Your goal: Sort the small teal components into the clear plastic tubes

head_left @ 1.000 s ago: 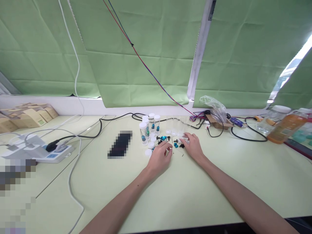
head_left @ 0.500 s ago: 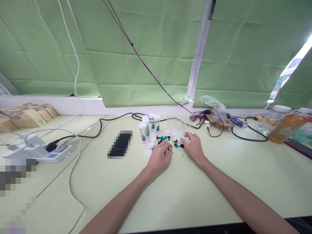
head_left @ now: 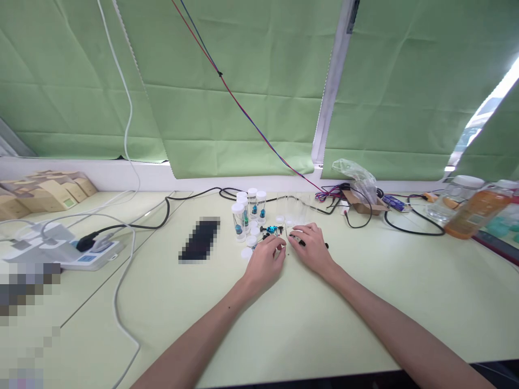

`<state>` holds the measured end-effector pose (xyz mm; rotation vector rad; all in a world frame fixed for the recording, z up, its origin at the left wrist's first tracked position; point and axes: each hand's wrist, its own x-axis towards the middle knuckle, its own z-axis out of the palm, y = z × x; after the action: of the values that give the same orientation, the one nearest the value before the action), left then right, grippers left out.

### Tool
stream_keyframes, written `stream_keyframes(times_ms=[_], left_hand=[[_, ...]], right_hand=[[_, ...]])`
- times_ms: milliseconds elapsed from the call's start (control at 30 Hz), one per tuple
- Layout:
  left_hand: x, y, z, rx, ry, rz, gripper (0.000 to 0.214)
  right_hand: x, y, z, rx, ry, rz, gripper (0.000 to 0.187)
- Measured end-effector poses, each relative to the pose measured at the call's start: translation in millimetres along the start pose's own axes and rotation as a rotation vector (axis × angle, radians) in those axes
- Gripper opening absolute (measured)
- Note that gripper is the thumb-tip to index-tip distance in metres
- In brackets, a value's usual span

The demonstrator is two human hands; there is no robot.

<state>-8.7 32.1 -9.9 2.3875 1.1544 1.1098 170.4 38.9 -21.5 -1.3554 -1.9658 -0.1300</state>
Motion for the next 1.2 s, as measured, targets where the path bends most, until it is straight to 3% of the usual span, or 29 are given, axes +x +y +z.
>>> stream_keyframes(times_ms=[333,1200], left_hand=[[-0.2,0.8,-1.0,0.011,-0.013,-0.009,0.015],[-0.8,0.4,-0.9,0.008,-0.006,0.003,0.015]], right_hand=[[-1.1,2.2,2.1,-0.063,-0.123,0.009,0.034],[-3.4,6.5,7.5,0.049,-0.106,0.029,0.029]])
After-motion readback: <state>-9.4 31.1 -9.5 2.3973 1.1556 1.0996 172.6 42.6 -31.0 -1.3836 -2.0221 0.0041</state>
